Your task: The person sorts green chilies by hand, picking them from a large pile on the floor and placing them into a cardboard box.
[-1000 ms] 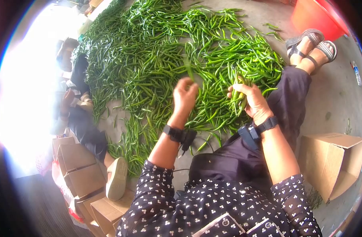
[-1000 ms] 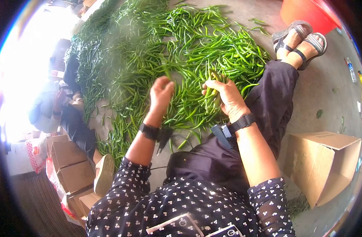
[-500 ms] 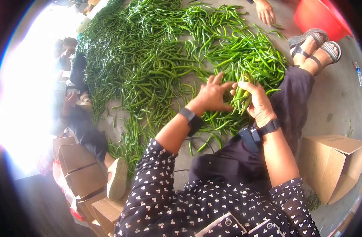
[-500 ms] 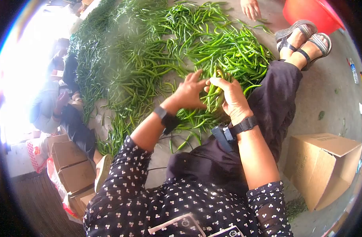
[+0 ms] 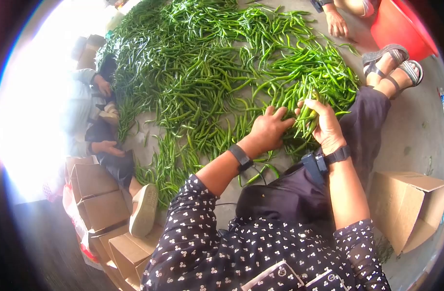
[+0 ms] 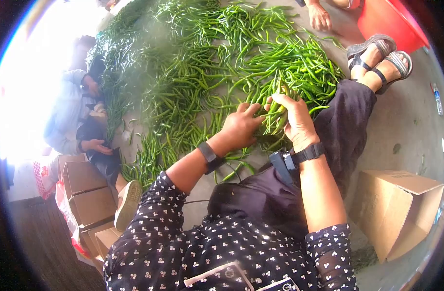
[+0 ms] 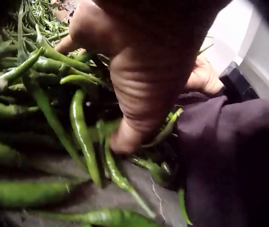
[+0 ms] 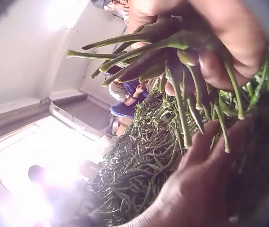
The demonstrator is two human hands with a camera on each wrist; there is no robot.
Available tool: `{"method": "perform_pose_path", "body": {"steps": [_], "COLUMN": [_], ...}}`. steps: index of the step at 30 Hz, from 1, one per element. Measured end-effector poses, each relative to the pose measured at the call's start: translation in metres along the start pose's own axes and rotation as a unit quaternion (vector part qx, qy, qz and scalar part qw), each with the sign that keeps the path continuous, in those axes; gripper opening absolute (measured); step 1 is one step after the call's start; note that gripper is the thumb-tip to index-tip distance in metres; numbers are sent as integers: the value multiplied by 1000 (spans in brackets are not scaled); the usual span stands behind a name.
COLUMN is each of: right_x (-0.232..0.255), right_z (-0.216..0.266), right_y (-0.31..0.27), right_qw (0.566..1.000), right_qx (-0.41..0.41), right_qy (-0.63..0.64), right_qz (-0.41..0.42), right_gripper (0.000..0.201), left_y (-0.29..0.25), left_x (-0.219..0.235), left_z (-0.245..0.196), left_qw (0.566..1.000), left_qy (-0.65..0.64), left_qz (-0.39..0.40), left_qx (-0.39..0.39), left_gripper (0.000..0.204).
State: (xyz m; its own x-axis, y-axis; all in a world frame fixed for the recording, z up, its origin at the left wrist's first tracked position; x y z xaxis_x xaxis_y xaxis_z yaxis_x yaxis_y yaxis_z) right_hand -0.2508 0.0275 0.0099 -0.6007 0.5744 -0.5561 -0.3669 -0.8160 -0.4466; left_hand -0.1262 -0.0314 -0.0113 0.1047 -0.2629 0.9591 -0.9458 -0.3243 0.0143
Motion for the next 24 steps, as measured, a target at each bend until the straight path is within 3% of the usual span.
{"method": "perform_pose_path", "body": {"steps": [9,12,14,18,20,22,23,24], "right_x": [0,4,1,-1,-3,-4,-3,-3], "right_z": [0,1,1,1,1,1,1,0], "right_y": [-1,1,-1,1,0,0,1,1], "right_qw": [1000,1000,1000,1000,1000,1000,1000,1000], "right_qx": [-4,5,3,1,3,5,3,2], "right_qy": [10,13,17,20,22,22,23,24], "right_qz": [-11,3,-5,0,3,6,4,3], "right_gripper": [15,22,15,15,15,15,15,15], "left_y": [3,-3,-8,-33,-45,-56,-65,-63], "left_x": [7,32,55,128,157,173,178,176], "left_z": [6,25,51,123,168,199,201,204], "left_qw": [998,992,988,943,909,846,845,845], "left_qy": [25,27,68,172,233,409,320,321], "left_qz": [-55,-120,-117,-247,-216,-153,-238,-239], "left_qx": [-3,18,79,141,268,306,357,356], "left_gripper": [55,46,51,45,51,56,56,56]}}
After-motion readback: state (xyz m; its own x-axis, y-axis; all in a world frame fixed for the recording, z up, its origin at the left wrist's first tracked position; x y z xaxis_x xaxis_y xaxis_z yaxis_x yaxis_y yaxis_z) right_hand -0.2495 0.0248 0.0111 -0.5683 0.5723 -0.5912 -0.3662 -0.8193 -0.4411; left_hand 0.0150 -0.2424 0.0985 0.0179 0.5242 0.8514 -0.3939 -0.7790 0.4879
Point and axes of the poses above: each hand's wrist, its own y-axis towards the middle knuckle, its own x-axis out of the back of the hand, z = x × y, the point moved 5 cm from there along y, towards the middle knuckle, and after that the axes turned 4 degrees about y, right-handed, at the moved point
